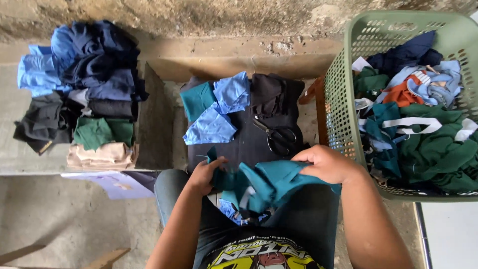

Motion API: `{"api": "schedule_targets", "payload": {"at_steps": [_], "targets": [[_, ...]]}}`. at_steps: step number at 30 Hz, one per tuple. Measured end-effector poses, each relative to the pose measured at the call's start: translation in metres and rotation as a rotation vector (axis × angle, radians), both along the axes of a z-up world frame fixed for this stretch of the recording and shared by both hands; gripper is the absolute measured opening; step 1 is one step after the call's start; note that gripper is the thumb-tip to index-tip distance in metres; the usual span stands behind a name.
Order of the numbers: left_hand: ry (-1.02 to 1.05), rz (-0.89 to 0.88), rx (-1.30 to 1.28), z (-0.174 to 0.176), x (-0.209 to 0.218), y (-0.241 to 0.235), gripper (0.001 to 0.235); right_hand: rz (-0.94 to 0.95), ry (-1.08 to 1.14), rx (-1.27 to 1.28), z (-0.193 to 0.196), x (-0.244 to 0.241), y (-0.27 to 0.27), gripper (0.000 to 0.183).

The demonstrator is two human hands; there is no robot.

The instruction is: Trimming green fabric scraps with scissors in a sewing factory environment.

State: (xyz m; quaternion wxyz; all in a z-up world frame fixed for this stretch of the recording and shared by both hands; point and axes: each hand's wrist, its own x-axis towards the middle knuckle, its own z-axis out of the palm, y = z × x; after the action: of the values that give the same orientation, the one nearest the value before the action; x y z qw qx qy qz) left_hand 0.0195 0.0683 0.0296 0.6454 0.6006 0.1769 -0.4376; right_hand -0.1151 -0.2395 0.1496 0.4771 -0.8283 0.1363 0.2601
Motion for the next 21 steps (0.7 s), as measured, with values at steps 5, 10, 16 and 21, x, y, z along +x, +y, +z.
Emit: {"api": "schedule_targets", "payload": {"at_steps": [5,10,16,21], "targets": [[0.009,0.179,0.129,0.016,-0.003,0.016,0.038,-0.08,0.029,-0.043,0.021,0.011,0.006,0.029],[-0.056,0.248,0.13,-0.016,0.018,0.036,0.033,-0.154,-0.071,-0.1,0.03,0.023,0.012,0.028],[-0.186,0.123,0.043,-0.007,0.034,0.043,0.029,-0.382,-0.44,0.031,0.015,0.043,0.025,0.02],[-0.267,-0.031,-0.111,0.042,0.031,0.047,0.028,-0.82,-0.531,0.234,-0.017,0.067,0.061,0.025]]}}
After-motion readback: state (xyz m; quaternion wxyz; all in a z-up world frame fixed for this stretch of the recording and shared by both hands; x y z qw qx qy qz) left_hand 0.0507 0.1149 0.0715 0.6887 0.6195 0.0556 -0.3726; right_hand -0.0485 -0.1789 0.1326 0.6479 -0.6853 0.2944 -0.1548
